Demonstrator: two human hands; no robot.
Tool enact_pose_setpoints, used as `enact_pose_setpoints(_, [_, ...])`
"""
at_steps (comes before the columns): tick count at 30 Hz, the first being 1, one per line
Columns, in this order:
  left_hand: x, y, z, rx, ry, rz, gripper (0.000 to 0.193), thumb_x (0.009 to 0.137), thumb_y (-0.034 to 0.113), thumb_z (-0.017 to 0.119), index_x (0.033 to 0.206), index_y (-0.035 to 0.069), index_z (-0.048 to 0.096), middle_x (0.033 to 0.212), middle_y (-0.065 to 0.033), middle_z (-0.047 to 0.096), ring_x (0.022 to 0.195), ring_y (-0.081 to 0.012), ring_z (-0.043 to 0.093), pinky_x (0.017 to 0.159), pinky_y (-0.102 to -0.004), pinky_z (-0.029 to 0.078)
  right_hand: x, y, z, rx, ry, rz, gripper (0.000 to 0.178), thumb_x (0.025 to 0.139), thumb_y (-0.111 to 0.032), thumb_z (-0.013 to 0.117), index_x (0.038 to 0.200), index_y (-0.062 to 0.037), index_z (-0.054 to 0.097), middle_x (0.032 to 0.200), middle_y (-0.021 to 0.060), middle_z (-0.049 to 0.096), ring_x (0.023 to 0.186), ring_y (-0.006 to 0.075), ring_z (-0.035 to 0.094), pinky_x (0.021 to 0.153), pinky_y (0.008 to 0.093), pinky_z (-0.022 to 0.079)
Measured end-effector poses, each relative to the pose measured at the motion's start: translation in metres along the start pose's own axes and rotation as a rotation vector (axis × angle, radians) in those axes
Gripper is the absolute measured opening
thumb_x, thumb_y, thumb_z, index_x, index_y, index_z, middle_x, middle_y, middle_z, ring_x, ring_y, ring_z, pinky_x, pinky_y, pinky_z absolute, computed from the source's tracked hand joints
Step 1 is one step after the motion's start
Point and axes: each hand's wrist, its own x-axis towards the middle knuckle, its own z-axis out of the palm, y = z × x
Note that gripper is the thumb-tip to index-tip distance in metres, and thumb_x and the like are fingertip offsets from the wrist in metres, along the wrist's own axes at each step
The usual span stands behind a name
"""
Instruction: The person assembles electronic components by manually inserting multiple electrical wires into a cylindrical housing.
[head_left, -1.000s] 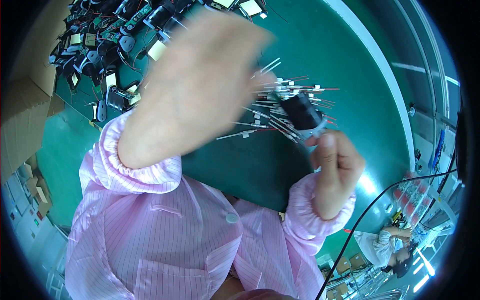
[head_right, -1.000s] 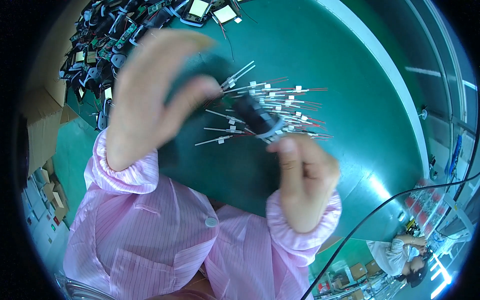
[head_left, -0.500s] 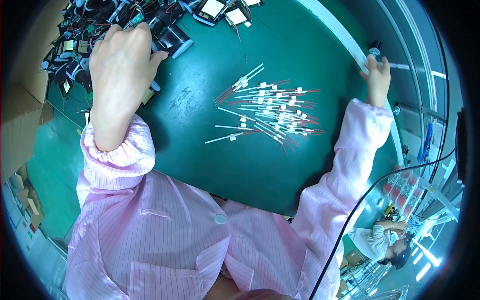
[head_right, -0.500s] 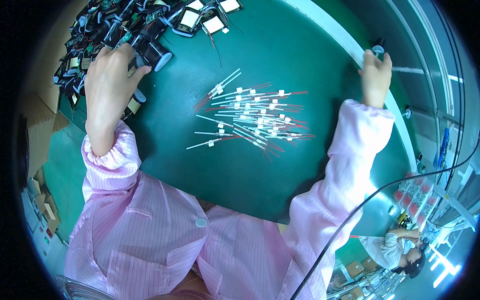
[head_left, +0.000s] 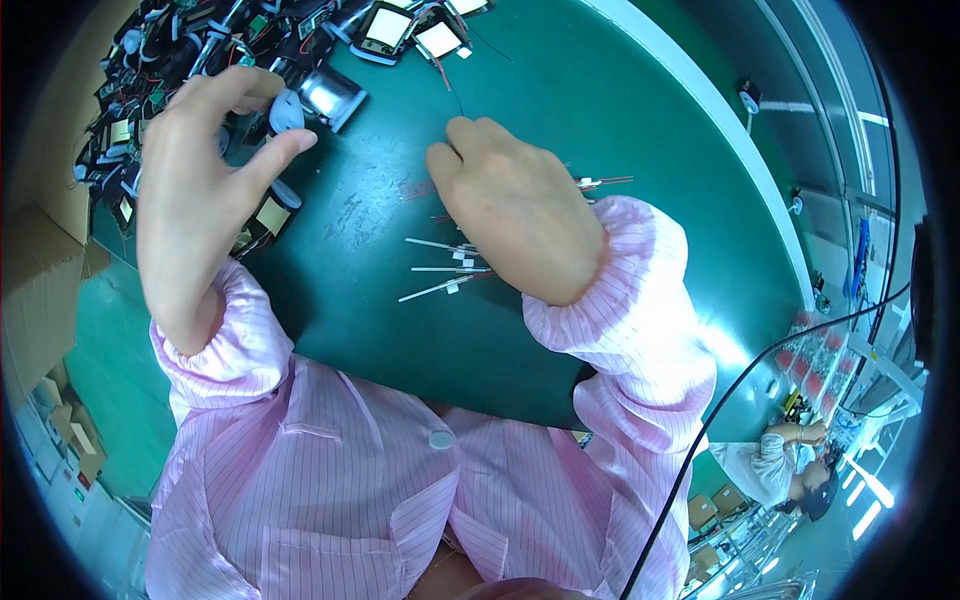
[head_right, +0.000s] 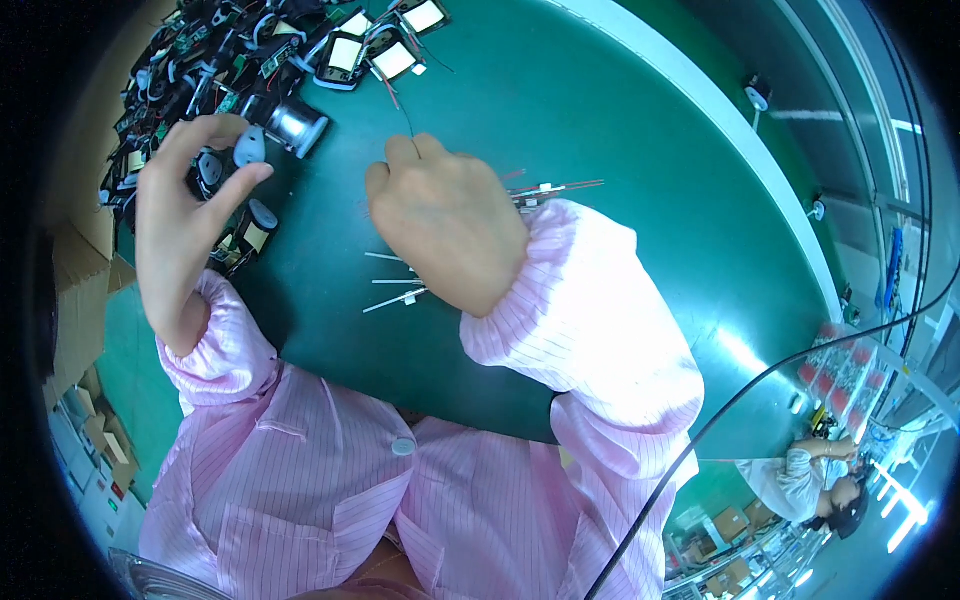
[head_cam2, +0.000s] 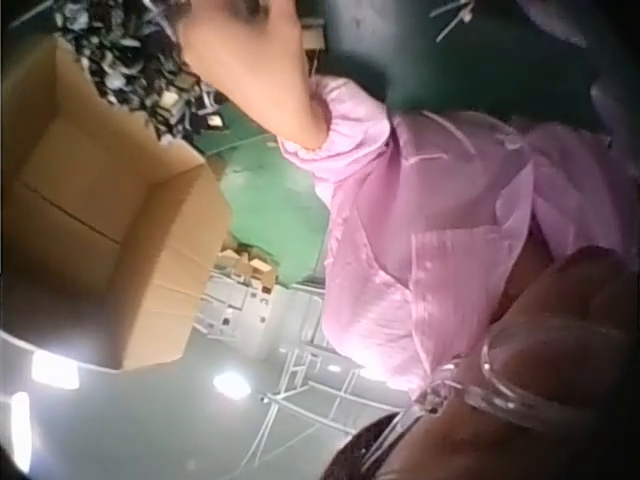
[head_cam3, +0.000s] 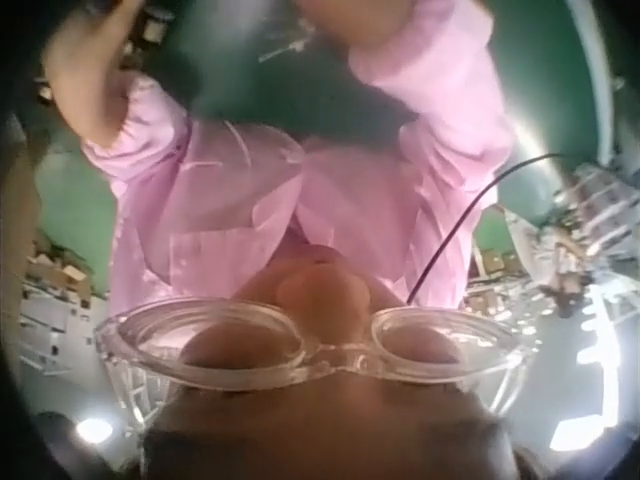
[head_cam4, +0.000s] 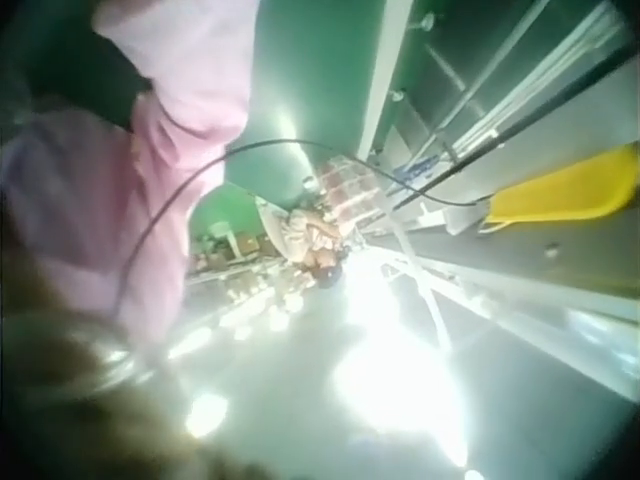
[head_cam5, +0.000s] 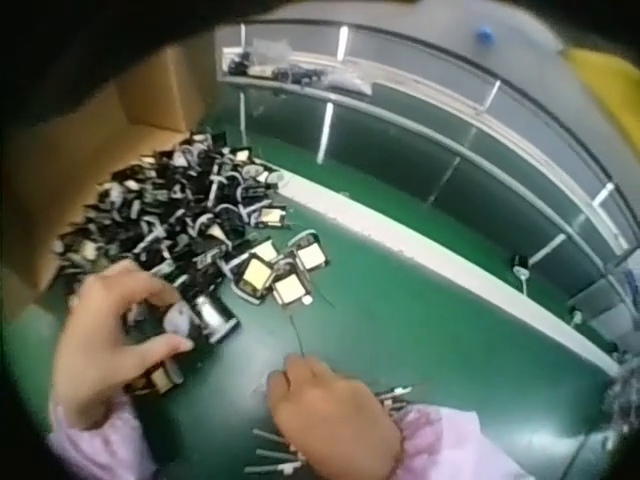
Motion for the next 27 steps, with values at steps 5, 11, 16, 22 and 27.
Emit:
enact_pose_setpoints(5, [0.004, 0.016, -0.004, -0.444, 0.163, -0.092, 0.04, 0.08, 0.015, 0.072, 0.113, -0.005, 0.063, 0.099, -0.0129, 0.066, 0.097, -0.0209, 0.062, 0.091, -0.0332, 0.045, 0.01, 0.008, 0.009, 0.121, -0.008, 0.03, 0.014, 0.07, 0.004, 0.065, 0.082, 0.0, 0.058, 0.085, 0.0114, 0.055, 0.082, 0.029, 0.057, 0.066, 0.0403, 0.05])
enact_pose_setpoints(11, [0.019, 0.004, 0.003, -1.252, -0.046, -0.017, 0.058, 0.102, 0.037, 0.03, 0.131, -0.011, 0.045, 0.106, -0.0173, 0.06, 0.097, -0.0242, 0.06, 0.083, -0.0323, 0.049, -0.001, 0.018, -0.006, 0.381, 0.279, 0.046, 0.018, 0.072, 0.001, 0.067, 0.087, -0.0076, 0.066, 0.081, 0.0067, 0.06, 0.08, 0.0266, 0.058, 0.068, 0.0377, 0.043])
enact_pose_setpoints(16, [0.026, 0.039, 0.016, -1.751, -0.355, -0.173, 0.042, 0.101, 0.025, 0.037, 0.13, -0.005, 0.046, 0.107, -0.0167, 0.06, 0.082, -0.0214, 0.059, 0.065, -0.0268, 0.046, -0.027, -0.001, -0.035, 0.345, 0.401, 0.164, 0.027, 0.073, 0.005, 0.069, 0.098, -0.0051, 0.069, 0.074, 0.008, 0.061, 0.064, 0.0225, 0.061, 0.058, 0.0297, 0.045])
enact_pose_setpoints(22, [0.012, 0.046, 0.042, -1.238, -0.561, -0.018, 0.017, 0.089, 0.01, 0.06, 0.101, -0.001, 0.062, 0.104, -0.0088, 0.06, 0.084, -0.0133, 0.055, 0.07, -0.0255, 0.044, -0.066, -0.042, -0.038, 0.685, 0.571, 0.494, 0.025, 0.07, 0.012, 0.073, 0.092, 0.0017, 0.066, 0.082, 0.0117, 0.066, 0.075, 0.0201, 0.066, 0.067, 0.0286, 0.051])
enact_pose_setpoints(27, [-0.002, 0.062, 0.048, -1.112, -0.642, 0.129, 0.007, 0.084, 0.008, 0.066, 0.086, 0.002, 0.062, 0.1, -0.0069, 0.056, 0.08, -0.0118, 0.049, 0.067, -0.0242, 0.04, -0.077, -0.044, -0.028, 0.565, 0.65, 0.409, 0.025, 0.069, 0.012, 0.073, 0.091, 0.0025, 0.065, 0.085, 0.0136, 0.065, 0.072, 0.0227, 0.064, 0.065, 0.0293, 0.051])
